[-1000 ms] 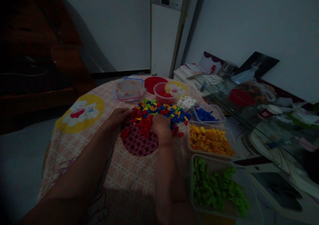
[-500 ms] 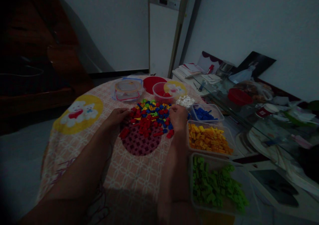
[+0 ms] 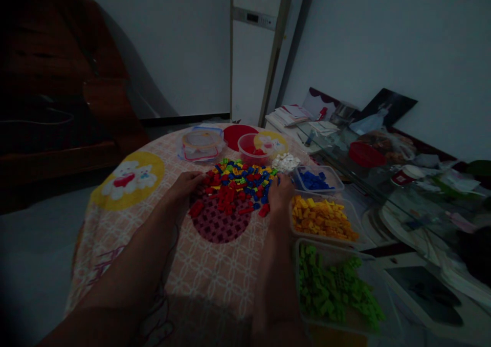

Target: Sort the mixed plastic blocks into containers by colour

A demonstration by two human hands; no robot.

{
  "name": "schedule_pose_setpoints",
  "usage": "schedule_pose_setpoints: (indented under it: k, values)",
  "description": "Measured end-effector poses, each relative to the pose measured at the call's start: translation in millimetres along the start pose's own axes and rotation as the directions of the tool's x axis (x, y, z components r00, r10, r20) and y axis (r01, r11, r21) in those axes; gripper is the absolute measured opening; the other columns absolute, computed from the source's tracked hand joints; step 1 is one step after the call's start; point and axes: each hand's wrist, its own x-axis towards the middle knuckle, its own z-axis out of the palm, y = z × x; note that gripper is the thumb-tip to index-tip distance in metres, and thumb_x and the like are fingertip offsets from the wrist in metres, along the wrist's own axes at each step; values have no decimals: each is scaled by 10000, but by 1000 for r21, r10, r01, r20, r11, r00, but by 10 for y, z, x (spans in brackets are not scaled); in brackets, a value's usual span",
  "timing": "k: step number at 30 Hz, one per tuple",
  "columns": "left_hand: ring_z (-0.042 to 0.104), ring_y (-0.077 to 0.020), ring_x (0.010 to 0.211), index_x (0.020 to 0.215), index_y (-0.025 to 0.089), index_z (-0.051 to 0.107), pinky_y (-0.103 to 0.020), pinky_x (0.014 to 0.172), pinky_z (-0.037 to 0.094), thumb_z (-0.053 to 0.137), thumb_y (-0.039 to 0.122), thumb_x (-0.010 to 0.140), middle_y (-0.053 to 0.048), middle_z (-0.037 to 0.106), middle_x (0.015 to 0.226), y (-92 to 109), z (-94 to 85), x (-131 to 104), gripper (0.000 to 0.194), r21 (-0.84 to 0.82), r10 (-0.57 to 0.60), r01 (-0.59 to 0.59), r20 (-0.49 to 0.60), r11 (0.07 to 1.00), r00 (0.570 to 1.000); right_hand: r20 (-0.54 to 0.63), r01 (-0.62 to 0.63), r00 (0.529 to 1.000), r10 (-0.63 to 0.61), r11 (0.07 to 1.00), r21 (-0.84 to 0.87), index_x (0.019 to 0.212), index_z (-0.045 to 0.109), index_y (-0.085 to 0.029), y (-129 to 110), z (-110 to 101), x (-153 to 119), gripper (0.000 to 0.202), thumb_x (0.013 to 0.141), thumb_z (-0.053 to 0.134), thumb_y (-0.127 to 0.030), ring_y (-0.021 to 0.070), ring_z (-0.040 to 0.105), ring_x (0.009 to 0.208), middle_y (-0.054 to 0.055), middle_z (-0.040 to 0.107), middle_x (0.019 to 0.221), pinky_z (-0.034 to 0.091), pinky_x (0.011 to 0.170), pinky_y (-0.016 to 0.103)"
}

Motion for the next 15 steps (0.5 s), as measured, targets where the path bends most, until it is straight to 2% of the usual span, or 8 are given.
schedule_pose_setpoints:
  k: [4,8,15]
  values:
    - [566,-140,420,749,166,647,-225,443,439,603,388,813,11,605,489,2,13,17,236,22,-5,5,-4,1000,1000,155,163,977,-147,982,-93,1083,752,-108,146,118,-274,335,878,493,-168,320,648,1130,204,727,1152,447,1054,466]
    - [561,-134,416,757,163,651,-216,446,434,569,361,827,16,594,473,-14,8,26,226,30,-1,1,5,1000,1000,135,248,962,-236,965,-87,1170,725,-102,265,175,-460,358,916,492,-199,316,544,1293,212,669,1301,374,1142,484]
    - [572,-130,436,720,167,622,-212,458,448,609,379,798,26,602,483,-45,59,83,226,20,67,-68,37,997,997,46,206,978,-205,978,-27,1092,747,-108,238,224,-434,332,920,480,-207,290,578,1207,200,702,1217,385,1126,455]
